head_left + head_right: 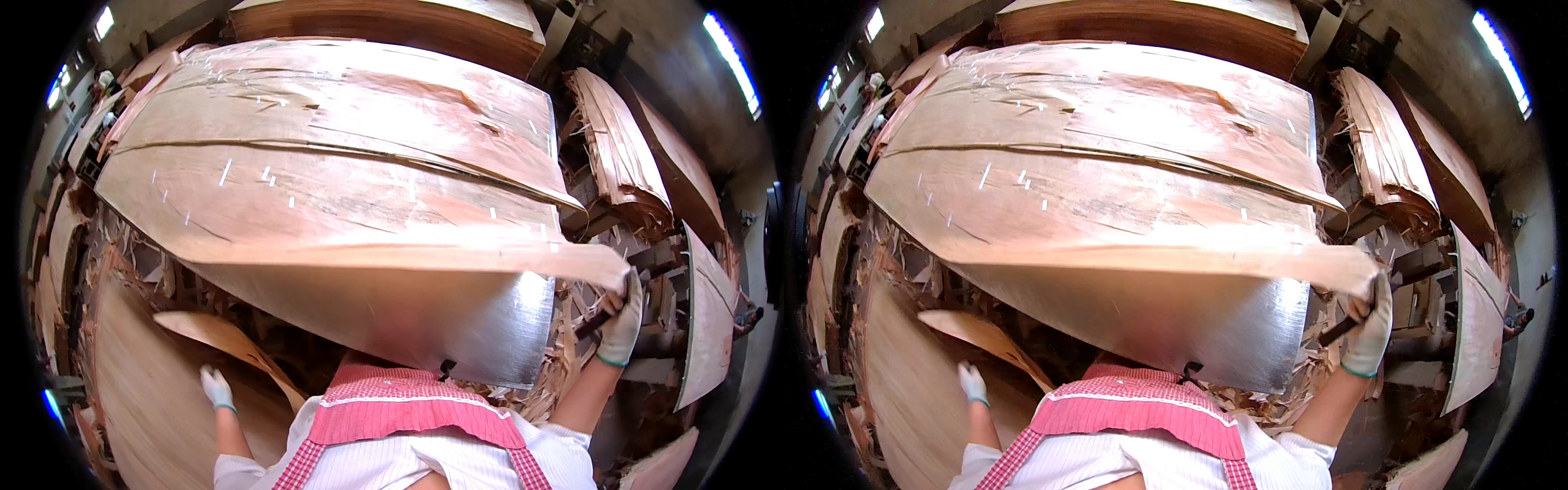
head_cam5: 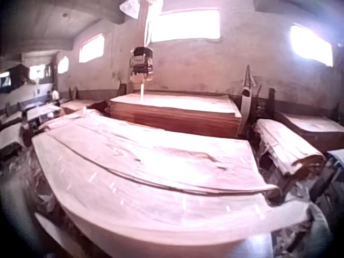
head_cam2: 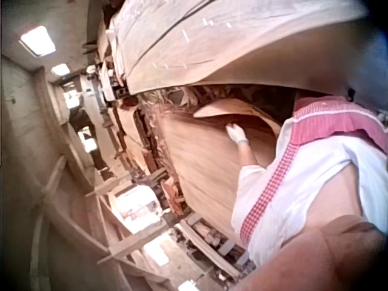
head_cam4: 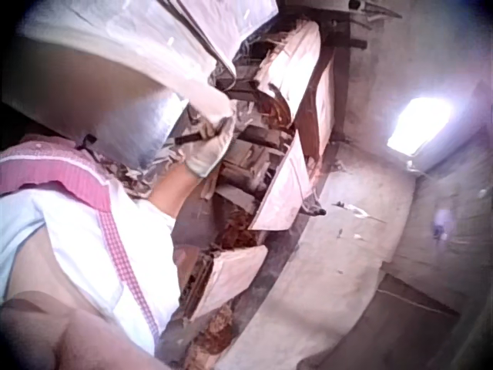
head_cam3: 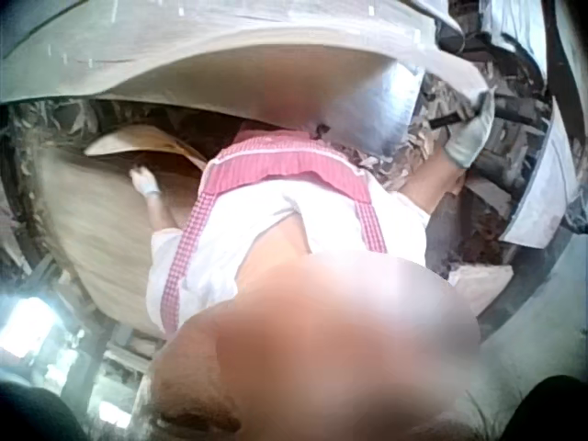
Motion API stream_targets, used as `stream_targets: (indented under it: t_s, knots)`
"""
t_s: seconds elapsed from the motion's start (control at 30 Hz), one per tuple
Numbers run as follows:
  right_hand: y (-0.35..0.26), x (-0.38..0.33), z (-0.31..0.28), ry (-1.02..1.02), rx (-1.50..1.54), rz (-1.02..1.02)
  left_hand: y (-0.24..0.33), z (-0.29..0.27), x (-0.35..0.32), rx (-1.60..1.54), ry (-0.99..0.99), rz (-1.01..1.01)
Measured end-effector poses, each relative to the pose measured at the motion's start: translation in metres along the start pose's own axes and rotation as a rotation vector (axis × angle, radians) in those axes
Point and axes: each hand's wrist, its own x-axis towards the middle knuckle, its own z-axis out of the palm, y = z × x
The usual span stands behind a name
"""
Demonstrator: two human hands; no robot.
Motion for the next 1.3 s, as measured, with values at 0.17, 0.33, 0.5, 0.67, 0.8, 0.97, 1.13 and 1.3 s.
stream_targets:
  t_s: [0.17,0.33,0.5,0.67,0.8,0.97,1.13,1.3]
  knots:
    - [0.015,-0.040,-0.026,-0.003,-0.256,0.068,0.276,-0.048,0.118,-0.375,0.162,0.405]
    - [0.022,-0.079,-0.096,0.354,-0.696,0.072,0.499,0.032,0.052,-0.457,-0.258,0.835]
    - [0.001,-0.115,-0.206,0.591,-0.560,0.045,0.583,0.140,-0.106,-0.318,-0.546,1.229]
    - [-0.037,-0.139,-0.313,0.719,-0.523,-0.004,0.584,0.229,-0.278,-0.191,-0.512,1.392]
    - [-0.065,-0.170,-0.429,0.769,-0.563,0.209,0.557,0.266,-0.355,0.137,-0.553,1.243]
    - [-0.095,-0.187,-0.512,0.815,-0.500,0.160,0.560,0.265,-0.372,0.294,-0.494,1.209]
    - [-0.058,-0.134,-0.545,0.735,-0.388,0.261,0.601,0.259,-0.393,0.070,-0.511,1.097]
    - [-0.055,-0.007,-0.503,0.373,-0.485,0.190,0.671,0.272,-0.454,-0.534,-1.214,0.574]
